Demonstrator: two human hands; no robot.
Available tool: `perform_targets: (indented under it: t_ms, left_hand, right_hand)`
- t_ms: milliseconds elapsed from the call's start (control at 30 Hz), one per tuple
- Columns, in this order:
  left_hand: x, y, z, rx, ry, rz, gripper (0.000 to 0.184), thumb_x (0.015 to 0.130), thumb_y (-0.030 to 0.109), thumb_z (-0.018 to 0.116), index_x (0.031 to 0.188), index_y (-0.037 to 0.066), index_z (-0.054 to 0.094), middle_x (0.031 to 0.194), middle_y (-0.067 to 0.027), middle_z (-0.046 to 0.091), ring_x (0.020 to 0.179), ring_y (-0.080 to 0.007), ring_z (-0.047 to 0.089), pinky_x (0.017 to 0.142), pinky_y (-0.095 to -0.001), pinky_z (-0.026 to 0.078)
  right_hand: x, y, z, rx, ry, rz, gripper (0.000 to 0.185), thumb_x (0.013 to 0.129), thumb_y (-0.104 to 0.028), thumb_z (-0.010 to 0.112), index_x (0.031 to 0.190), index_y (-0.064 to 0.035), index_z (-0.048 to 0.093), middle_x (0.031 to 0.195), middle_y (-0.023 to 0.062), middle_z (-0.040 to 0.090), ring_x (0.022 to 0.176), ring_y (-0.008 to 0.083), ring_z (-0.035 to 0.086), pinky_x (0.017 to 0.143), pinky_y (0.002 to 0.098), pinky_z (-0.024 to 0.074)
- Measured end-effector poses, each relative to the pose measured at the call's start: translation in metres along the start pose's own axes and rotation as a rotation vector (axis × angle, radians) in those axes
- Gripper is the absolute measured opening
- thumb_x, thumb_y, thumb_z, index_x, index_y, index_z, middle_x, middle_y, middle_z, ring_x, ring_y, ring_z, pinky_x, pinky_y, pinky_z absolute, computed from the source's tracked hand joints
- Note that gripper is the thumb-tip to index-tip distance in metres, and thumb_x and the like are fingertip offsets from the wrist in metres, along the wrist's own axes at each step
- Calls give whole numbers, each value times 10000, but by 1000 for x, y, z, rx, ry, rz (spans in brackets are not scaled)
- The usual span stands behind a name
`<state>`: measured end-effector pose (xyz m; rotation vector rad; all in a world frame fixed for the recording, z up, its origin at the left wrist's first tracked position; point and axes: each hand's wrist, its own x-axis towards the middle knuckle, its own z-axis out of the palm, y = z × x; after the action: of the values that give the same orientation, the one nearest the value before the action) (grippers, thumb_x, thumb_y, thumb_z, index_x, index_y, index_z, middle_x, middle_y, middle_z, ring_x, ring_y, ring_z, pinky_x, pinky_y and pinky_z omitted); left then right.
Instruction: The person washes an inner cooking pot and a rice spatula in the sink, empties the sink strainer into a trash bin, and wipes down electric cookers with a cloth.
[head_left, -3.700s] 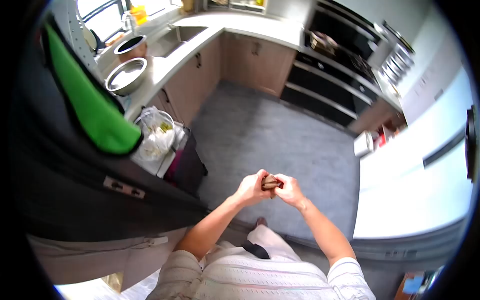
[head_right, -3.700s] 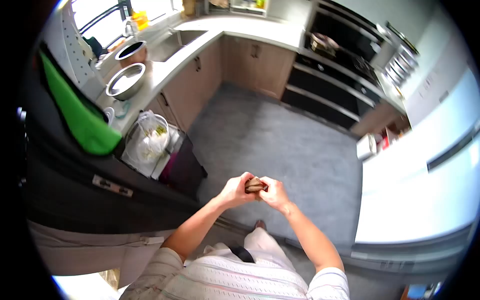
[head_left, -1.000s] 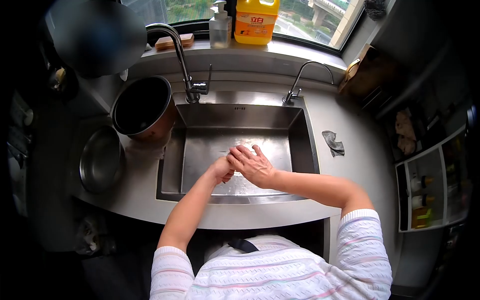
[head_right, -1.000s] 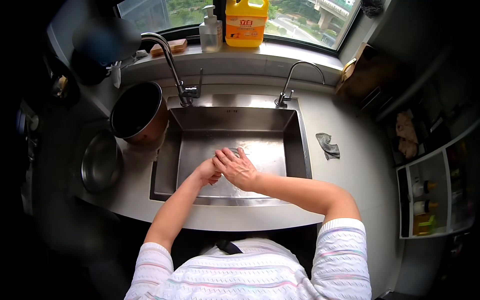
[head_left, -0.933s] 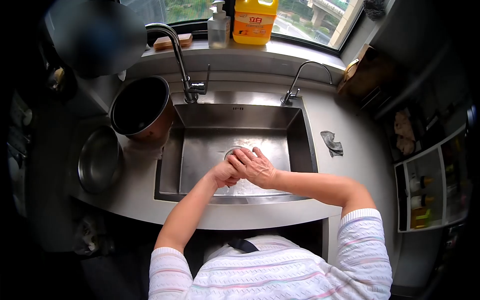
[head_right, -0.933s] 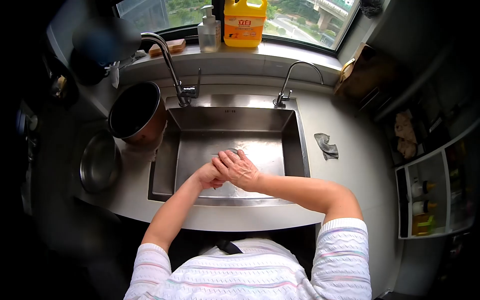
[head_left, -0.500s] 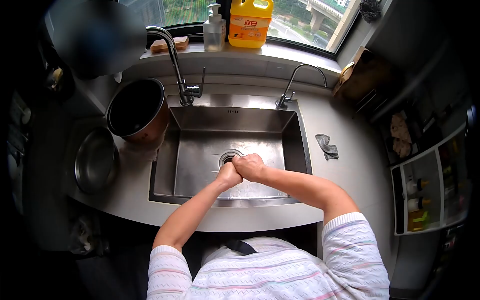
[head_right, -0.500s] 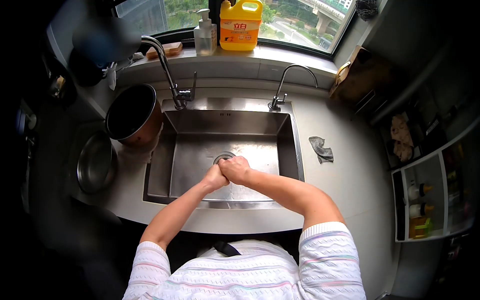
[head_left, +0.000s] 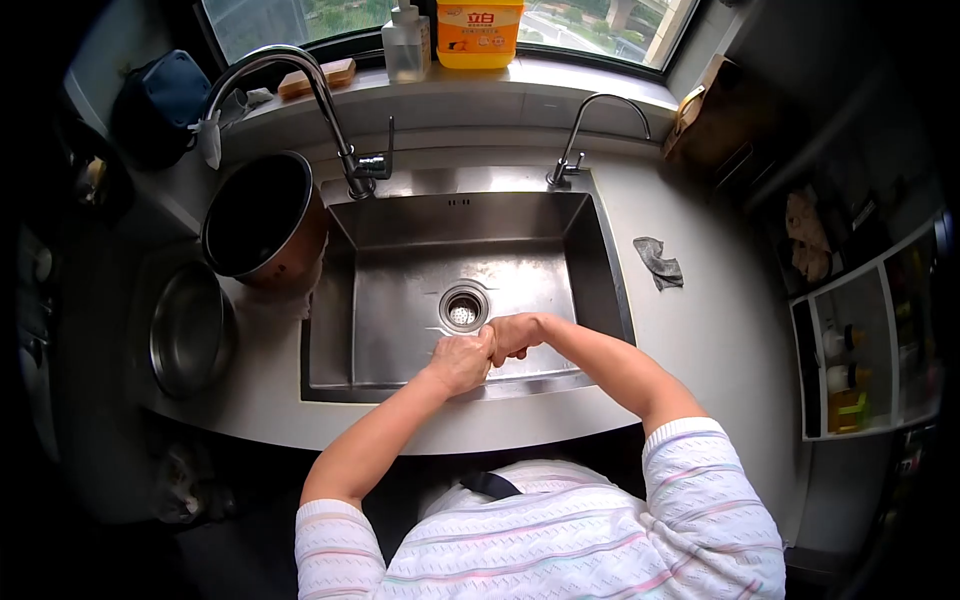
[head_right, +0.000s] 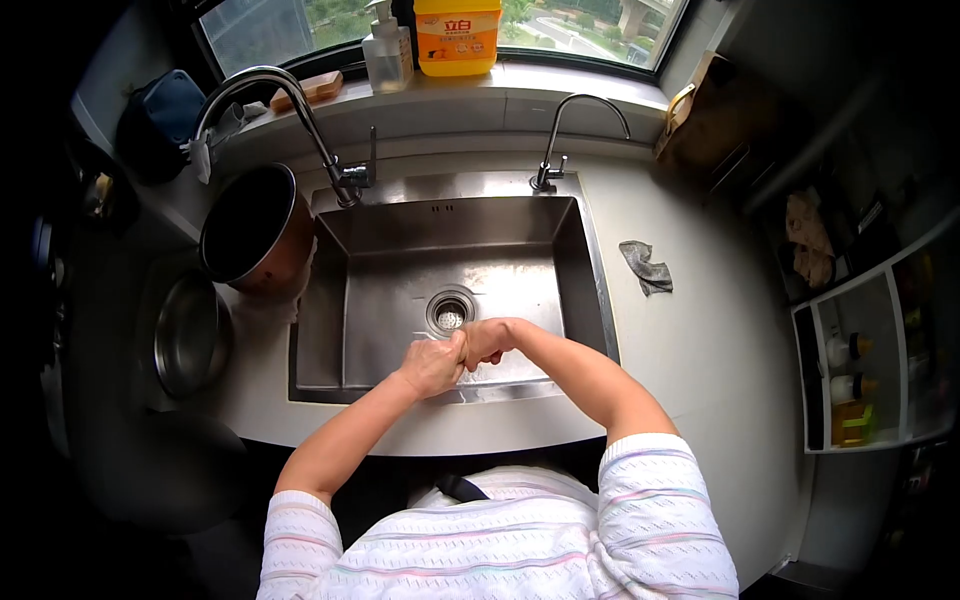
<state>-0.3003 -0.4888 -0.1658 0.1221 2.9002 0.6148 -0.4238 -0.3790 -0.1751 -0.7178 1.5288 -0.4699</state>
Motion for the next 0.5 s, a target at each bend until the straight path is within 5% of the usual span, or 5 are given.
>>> perform_targets:
  t_ms: [133,200,233,300,500]
  left_hand:
    - [3,-9,-3,-288,1,-59,251,810,251,522,932,43,455,683,-125,603,611,-286,598,596,-411,476]
    - [11,-33,9,-737,50,-83,228,827,273,524,891,60,476,616,-75,566,502,-221,554,504,-369,460]
    - [8,-22,-21,-1039,-242,-384,186,856,272,500,817,91,495,522,5,425,389,-109,388,357,-288,332]
    - [2,-26,-29,-1499,-422,-345,163,865,253,488,816,99,469,507,24,345,376,-79,296,339,-253,244]
    - [-2,-4,-27,-2000,-643,-124,158,738,0,480,646,109,413,445,27,284,332,-70,254,319,-242,189]
  right_hand:
    - [-25,-11,-3,-137,271,-59,548,647,-106,690,1147,-54,472,781,60,585,666,182,562,527,286,468]
    - [-32,-7,4,-554,737,-247,571,656,-86,687,1175,-63,451,946,80,585,849,245,575,702,343,464]
    - [-44,-15,11,-686,824,-334,570,660,-86,679,1180,-69,447,1004,82,563,911,251,553,751,354,438]
    - [-67,-31,29,-956,990,-513,568,668,-84,664,1190,-81,439,1121,86,519,1035,263,508,849,376,388]
    - [-68,-41,42,-1119,864,-529,240,746,-149,545,965,-55,514,1001,77,520,993,227,501,761,322,410]
